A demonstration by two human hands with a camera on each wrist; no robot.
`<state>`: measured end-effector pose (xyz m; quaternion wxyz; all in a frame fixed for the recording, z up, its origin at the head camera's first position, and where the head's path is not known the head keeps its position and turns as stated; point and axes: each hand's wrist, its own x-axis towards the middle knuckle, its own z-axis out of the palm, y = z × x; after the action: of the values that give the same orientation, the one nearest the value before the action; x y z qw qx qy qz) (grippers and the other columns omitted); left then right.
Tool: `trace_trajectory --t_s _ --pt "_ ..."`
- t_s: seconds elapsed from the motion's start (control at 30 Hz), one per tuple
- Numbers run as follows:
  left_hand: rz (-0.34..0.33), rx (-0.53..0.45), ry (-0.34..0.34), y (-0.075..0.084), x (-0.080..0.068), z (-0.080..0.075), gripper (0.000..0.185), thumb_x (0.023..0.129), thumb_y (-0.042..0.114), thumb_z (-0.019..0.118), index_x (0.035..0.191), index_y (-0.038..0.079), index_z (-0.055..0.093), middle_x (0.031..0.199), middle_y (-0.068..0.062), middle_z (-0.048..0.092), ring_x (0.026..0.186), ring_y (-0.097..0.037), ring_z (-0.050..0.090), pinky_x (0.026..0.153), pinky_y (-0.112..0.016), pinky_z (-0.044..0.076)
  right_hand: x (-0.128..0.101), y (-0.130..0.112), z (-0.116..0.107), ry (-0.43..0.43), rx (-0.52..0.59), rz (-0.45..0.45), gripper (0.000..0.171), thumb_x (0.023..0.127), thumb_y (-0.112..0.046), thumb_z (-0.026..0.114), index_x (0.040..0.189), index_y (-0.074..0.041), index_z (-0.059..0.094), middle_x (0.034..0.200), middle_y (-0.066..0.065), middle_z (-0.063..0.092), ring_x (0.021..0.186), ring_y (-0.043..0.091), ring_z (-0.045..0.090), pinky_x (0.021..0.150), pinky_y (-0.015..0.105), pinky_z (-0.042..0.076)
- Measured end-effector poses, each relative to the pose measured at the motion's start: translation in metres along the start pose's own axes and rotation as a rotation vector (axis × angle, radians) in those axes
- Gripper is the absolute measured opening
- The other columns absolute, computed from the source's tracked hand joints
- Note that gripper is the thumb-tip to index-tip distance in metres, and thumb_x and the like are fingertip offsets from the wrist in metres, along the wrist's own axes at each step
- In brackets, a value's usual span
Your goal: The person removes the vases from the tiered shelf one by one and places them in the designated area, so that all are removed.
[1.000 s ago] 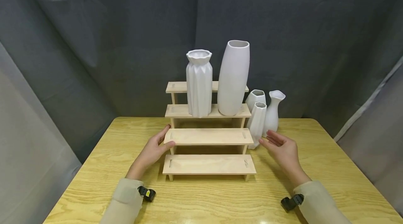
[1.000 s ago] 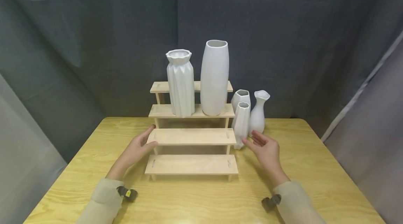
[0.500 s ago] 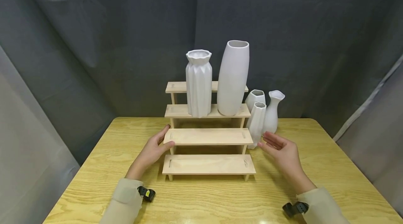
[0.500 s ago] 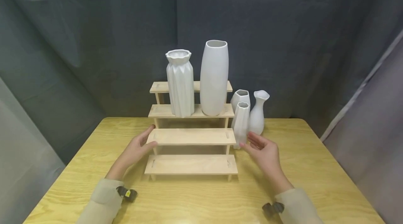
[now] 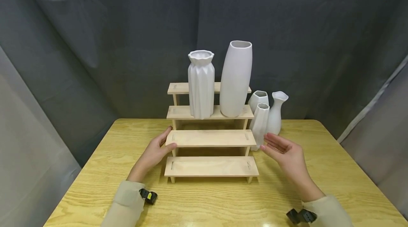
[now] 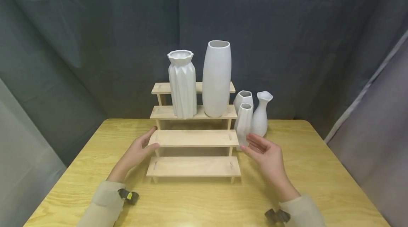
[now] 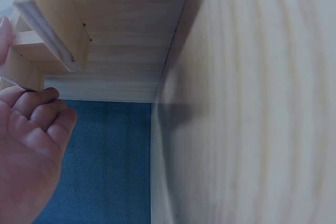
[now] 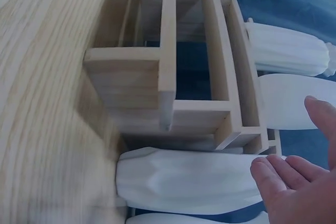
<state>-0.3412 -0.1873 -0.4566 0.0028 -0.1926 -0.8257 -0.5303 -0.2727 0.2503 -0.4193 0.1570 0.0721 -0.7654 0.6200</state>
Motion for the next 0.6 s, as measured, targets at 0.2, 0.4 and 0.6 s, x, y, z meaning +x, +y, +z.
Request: trace_trajectory --t_s 0.2,0.4,0.6 --pt "-0.019 -0.011 -0.001 -0.003 -0.001 0.001 0.083 0.095 0.045 0.064 0.159 0.014 0.021 0.162 0.000 0.018 0.147 -0.026 0.020 0.116 -0.045 0.024 -0.004 -0.007 0.002 -0.009 0.004 -0.019 0.058 0.086 -0.010 0.078 0.134 0.011 0.054 0.126 0.018 0.064 0.107 0.011 0.066 0.085 0.023 0.053" --pt "-0.020 -0.007 -0.002 -0.003 -0.001 0.001 0.082 0.095 0.046 0.063 0.159 0.016 0.021 0.162 0.001 0.018 0.147 -0.027 0.019 0.116 -0.046 0.023 -0.004 -0.018 0.005 -0.009 0.057 -0.032 0.057 0.086 -0.006 0.078 0.134 0.012 0.053 0.124 0.012 0.067 0.105 0.007 0.066 0.086 0.023 0.052" --pt "-0.015 0.003 0.003 -0.001 0.000 0.001 0.082 0.095 0.045 0.064 0.159 0.014 0.021 0.162 0.001 0.018 0.147 -0.025 0.020 0.117 -0.045 0.022 0.000 -0.024 0.006 -0.005 0.011 -0.059 0.058 0.088 -0.010 0.077 0.137 0.009 0.052 0.131 0.024 0.060 0.108 0.007 0.064 0.088 0.022 0.051"
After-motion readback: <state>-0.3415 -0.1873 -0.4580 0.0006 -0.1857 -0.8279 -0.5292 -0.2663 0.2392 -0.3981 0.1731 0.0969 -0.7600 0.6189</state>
